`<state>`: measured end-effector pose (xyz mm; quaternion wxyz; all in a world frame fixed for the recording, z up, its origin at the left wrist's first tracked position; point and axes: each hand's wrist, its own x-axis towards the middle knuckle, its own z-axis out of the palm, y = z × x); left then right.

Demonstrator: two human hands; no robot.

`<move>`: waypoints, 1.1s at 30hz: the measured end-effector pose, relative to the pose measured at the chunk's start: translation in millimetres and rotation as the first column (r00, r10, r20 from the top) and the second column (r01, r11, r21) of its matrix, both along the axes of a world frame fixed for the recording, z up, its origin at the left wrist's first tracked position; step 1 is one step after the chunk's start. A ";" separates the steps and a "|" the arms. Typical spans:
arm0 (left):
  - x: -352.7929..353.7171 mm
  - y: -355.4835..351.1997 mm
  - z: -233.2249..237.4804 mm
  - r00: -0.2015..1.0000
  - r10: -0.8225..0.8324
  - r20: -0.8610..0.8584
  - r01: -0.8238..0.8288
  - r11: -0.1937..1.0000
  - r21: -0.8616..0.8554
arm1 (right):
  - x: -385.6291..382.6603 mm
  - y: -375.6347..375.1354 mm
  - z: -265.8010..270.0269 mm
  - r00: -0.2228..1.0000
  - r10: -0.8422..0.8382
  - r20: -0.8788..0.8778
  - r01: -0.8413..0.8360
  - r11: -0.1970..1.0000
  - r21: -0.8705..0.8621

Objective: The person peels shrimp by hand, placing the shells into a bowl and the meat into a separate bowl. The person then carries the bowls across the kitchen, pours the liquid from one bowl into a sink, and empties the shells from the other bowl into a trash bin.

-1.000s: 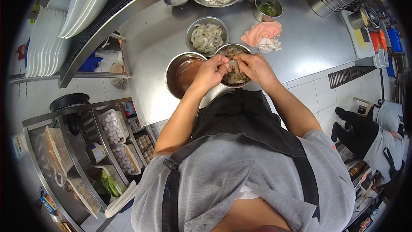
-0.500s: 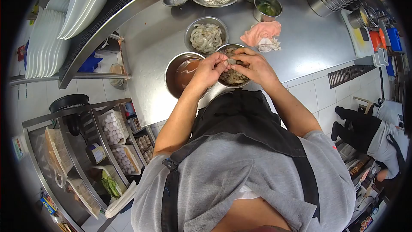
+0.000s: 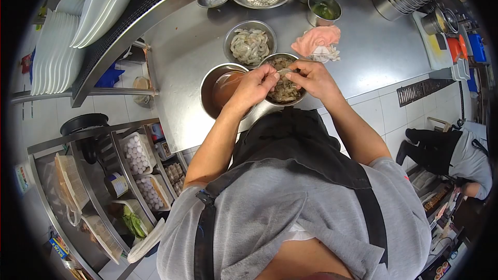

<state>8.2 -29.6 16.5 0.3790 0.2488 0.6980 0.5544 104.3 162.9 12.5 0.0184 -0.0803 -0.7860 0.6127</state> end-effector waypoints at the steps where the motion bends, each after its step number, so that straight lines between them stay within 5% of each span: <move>1: 1.8 0.3 6.6 0.998 0.007 -0.056 -0.009 0.999 -0.041 | 0.5 -0.8 1.9 1.000 -0.005 0.009 0.005 1.000 -0.023; 5: 3.1 0.3 5.0 0.963 0.086 -0.256 -0.102 0.993 -0.052 | -0.1 -3.2 8.5 0.998 -0.007 0.065 0.010 0.999 -0.032; 14: 2.2 -0.6 5.9 0.881 0.340 -0.330 -0.337 0.939 0.067 | -1.5 0.3 9.0 0.991 0.023 0.128 -0.014 0.998 -0.069; 16: -4.4 -6.3 10.8 0.892 0.239 -0.383 -0.273 0.961 -0.035 | 2.6 4.1 -0.4 0.989 -0.051 0.139 0.066 0.992 -0.104; 18: -5.5 -8.6 12.1 0.774 -0.158 -0.614 -0.015 0.964 -0.267 | 4.7 5.7 -4.9 0.991 -0.067 0.116 0.078 0.993 -0.090; 19: -3.3 -6.9 16.0 0.743 -0.222 -0.631 0.002 0.944 -0.330 | 3.7 6.1 -5.0 0.992 -0.091 0.087 0.098 0.992 -0.077; 22: 2.9 -2.5 20.5 0.699 -0.144 -0.701 -0.094 0.953 -0.289 | 5.3 4.0 -4.5 0.993 -0.099 0.072 0.102 0.994 -0.035; 25: 2.4 8.2 25.2 0.750 -0.014 -0.661 -0.051 0.996 -0.079 | 7.9 -1.3 5.0 0.992 -0.080 0.099 0.065 0.987 0.147; 26: 1.0 10.3 24.4 0.749 -0.013 -0.662 -0.053 0.995 -0.079 | 6.9 -4.2 9.3 0.992 -0.078 0.098 0.063 0.987 0.146; 28: -2.2 12.2 23.1 0.851 -0.163 -0.499 0.107 0.984 -0.140 | 3.7 -9.5 16.1 0.989 0.029 -0.148 0.036 0.908 0.418; 33: 0.5 11.1 18.2 0.902 -0.140 -0.408 0.074 0.982 -0.175 | 1.8 -10.7 8.1 0.981 0.080 -0.177 0.025 0.851 0.525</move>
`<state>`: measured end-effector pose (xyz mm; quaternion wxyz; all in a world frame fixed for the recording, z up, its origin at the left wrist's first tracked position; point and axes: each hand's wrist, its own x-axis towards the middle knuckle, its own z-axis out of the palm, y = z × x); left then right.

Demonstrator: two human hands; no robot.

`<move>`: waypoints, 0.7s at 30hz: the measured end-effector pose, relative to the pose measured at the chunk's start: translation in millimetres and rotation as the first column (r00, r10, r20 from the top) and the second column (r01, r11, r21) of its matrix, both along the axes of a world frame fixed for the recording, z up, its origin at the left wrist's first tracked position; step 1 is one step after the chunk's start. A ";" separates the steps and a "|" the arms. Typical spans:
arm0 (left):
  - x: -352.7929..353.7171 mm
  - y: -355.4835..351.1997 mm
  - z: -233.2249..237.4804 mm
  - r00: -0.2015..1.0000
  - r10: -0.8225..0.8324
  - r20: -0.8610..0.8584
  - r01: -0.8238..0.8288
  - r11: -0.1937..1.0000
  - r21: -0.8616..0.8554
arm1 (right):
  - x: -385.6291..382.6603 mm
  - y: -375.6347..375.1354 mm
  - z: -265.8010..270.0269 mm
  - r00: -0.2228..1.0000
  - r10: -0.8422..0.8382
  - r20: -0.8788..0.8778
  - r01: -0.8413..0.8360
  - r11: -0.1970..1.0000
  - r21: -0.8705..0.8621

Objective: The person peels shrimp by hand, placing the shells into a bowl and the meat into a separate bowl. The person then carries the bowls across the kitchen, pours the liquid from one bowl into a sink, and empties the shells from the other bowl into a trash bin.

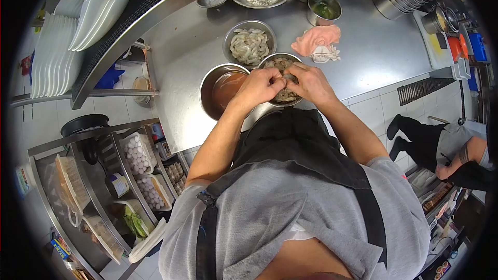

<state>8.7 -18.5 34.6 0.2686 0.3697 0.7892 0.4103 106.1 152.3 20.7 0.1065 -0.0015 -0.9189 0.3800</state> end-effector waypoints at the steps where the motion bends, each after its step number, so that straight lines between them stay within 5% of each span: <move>1: 0.3 -1.2 -0.7 0.997 0.053 0.059 -0.051 0.998 -0.027 | 0.2 -0.5 0.2 1.000 0.006 0.020 -0.006 1.000 0.010; 8: -8.7 -12.8 -16.4 0.965 0.176 0.197 -0.173 0.984 -0.033 | -2.4 4.2 -10.9 0.995 0.054 -0.084 -0.057 0.998 -0.038; 15: -29.8 -19.7 -11.5 0.824 0.358 0.439 -0.407 0.913 0.020 | 0.9 7.5 -10.0 0.988 0.156 0.019 -0.157 0.987 0.023; 18: -51.8 -26.1 -16.0 0.840 0.384 0.384 -0.410 0.912 -0.017 | 4.3 7.1 -11.8 0.991 0.126 0.047 -0.129 0.989 0.072; 20: -61.7 -30.4 -18.3 0.867 0.435 -0.243 -0.414 0.900 0.135 | 5.6 5.6 -10.4 0.994 0.104 0.046 -0.108 0.990 0.090; 21: -64.0 -35.0 -13.6 0.865 0.438 -0.245 -0.417 0.899 0.135 | 6.5 4.9 -10.4 0.998 0.068 0.011 -0.069 0.994 0.082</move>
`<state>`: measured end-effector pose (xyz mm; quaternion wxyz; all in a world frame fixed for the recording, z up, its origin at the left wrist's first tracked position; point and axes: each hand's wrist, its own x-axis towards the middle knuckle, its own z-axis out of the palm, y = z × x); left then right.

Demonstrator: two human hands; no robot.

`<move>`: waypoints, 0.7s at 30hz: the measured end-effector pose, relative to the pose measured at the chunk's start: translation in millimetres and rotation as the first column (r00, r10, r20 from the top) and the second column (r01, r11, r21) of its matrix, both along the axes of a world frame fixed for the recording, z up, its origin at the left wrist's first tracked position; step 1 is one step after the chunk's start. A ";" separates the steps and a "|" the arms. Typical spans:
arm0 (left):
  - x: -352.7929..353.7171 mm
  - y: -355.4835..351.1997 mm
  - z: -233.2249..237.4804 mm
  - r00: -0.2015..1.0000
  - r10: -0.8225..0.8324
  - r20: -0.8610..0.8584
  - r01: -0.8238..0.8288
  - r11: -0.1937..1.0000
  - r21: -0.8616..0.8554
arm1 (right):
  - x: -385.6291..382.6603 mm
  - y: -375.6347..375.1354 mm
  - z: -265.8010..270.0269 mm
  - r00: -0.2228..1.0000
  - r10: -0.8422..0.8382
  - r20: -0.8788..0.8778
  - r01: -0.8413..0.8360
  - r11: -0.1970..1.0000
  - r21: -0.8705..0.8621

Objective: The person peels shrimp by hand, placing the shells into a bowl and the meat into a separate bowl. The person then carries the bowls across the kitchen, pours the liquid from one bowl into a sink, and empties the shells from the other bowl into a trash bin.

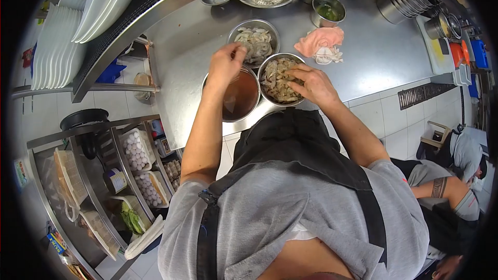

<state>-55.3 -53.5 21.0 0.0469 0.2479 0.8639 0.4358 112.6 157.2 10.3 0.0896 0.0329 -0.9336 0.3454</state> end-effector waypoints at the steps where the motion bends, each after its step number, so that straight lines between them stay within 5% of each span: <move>1: -1.7 -4.7 10.4 0.999 0.039 0.008 -0.039 0.998 -0.045 | 0.3 -0.1 -0.7 0.999 -0.038 -0.033 0.037 0.999 -0.014; 4: -5.8 -27.5 33.2 0.991 0.080 0.105 -0.057 0.977 -0.203 | 3.6 3.9 0.5 0.996 -0.083 -0.022 0.081 0.993 -0.089; 7: -9.8 -49.6 8.2 0.974 -0.075 0.213 0.168 0.870 -0.464 | 5.7 8.1 1.1 0.996 -0.078 -0.035 0.073 0.989 -0.130; 12: 6.5 -60.3 -67.5 0.945 -0.232 0.231 0.320 0.510 -0.798 | 3.5 3.5 4.1 0.997 -0.077 -0.028 0.072 0.986 -0.150; 14: 16.3 -58.0 -80.1 0.966 -0.206 0.153 0.245 0.559 -0.793 | 4.4 2.1 7.4 0.996 -0.065 0.068 0.077 0.977 -0.200; 17: 26.8 -44.4 -58.6 0.908 -0.068 0.414 0.386 0.522 -0.761 | 4.9 2.5 5.8 0.996 -0.064 0.063 0.075 0.980 -0.186; 21: 38.8 -47.0 -58.6 0.896 -0.173 0.410 0.435 0.534 -0.725 | 5.8 3.2 4.1 0.997 -0.059 0.048 0.066 0.982 -0.174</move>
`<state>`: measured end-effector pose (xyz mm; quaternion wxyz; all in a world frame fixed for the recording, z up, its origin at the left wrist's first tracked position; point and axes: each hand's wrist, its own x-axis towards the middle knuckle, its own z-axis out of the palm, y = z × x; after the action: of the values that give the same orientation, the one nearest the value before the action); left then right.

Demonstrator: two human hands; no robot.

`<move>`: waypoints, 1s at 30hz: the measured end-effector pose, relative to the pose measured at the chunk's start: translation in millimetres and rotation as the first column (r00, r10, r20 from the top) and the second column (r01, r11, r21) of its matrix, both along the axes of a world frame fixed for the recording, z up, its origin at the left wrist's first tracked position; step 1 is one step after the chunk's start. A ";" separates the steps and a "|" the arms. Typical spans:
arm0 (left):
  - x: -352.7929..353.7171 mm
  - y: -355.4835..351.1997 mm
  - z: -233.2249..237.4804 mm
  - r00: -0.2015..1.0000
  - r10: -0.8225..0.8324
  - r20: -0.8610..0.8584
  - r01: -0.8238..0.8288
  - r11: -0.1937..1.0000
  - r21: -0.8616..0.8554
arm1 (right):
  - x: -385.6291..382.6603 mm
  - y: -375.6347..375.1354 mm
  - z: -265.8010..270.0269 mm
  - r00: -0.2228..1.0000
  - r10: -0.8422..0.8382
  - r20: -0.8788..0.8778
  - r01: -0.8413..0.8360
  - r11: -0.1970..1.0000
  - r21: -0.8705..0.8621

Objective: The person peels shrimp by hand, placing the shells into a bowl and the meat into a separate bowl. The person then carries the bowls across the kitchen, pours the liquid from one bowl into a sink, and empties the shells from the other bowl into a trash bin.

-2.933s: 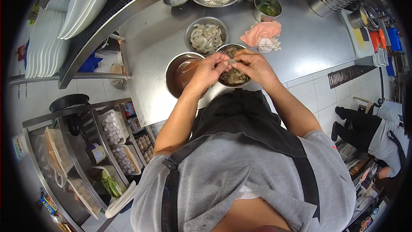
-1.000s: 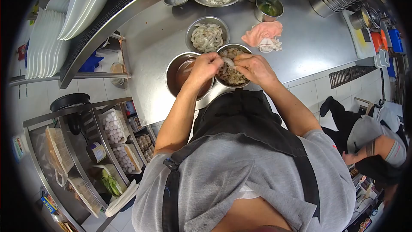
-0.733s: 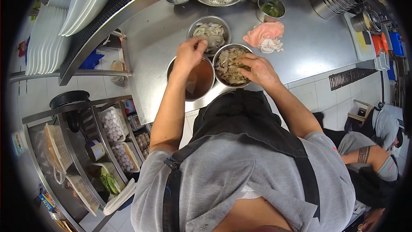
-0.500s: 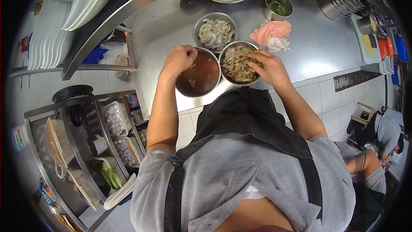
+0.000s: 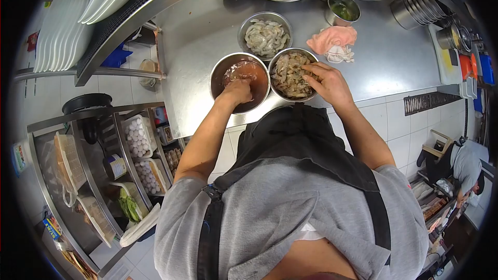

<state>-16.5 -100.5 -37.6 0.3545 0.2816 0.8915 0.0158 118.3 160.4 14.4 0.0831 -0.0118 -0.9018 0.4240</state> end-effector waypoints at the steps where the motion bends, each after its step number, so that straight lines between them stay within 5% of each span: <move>1: 1.2 3.2 6.0 1.000 0.003 0.001 -0.003 1.000 -0.001 | 0.5 -0.6 0.0 1.000 -0.003 -0.002 0.003 1.000 0.004; 6: -4.0 5.7 10.4 0.968 -0.067 0.242 0.079 0.996 -0.039 | -0.3 -3.6 0.9 0.999 0.009 0.033 -0.008 1.000 -0.027; 21: -9.2 5.6 3.3 0.957 -0.129 0.262 0.081 0.979 0.189 | -1.0 -3.7 3.5 1.000 0.010 0.008 -0.010 0.999 -0.036; 24: -17.2 -0.5 13.7 0.970 -0.057 0.237 0.018 0.986 0.165 | -0.7 -2.2 1.2 1.000 0.007 0.027 -0.005 0.999 -0.043; 26: -22.4 -9.8 24.0 0.958 -0.046 0.283 -0.086 0.895 0.437 | -0.5 -2.6 2.7 1.000 0.013 0.023 -0.012 0.999 -0.044; 27: -22.0 -10.7 31.4 0.958 -0.048 0.282 -0.084 0.895 0.437 | -1.1 -3.4 3.6 1.000 0.011 0.022 -0.010 0.999 -0.044; 29: -20.5 -12.7 44.8 0.820 0.116 0.560 -0.417 0.791 0.447 | -3.5 -7.5 5.7 0.993 0.023 0.115 -0.014 0.997 -0.079; 30: -22.4 -16.1 40.9 0.821 0.115 0.559 -0.416 0.792 0.448 | -4.7 -10.6 6.1 0.993 0.022 0.113 -0.013 0.997 -0.079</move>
<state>-38.9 -116.6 3.3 0.4718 0.2241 0.7552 0.3961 113.6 149.8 20.5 0.0271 -0.0313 -0.8879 0.4581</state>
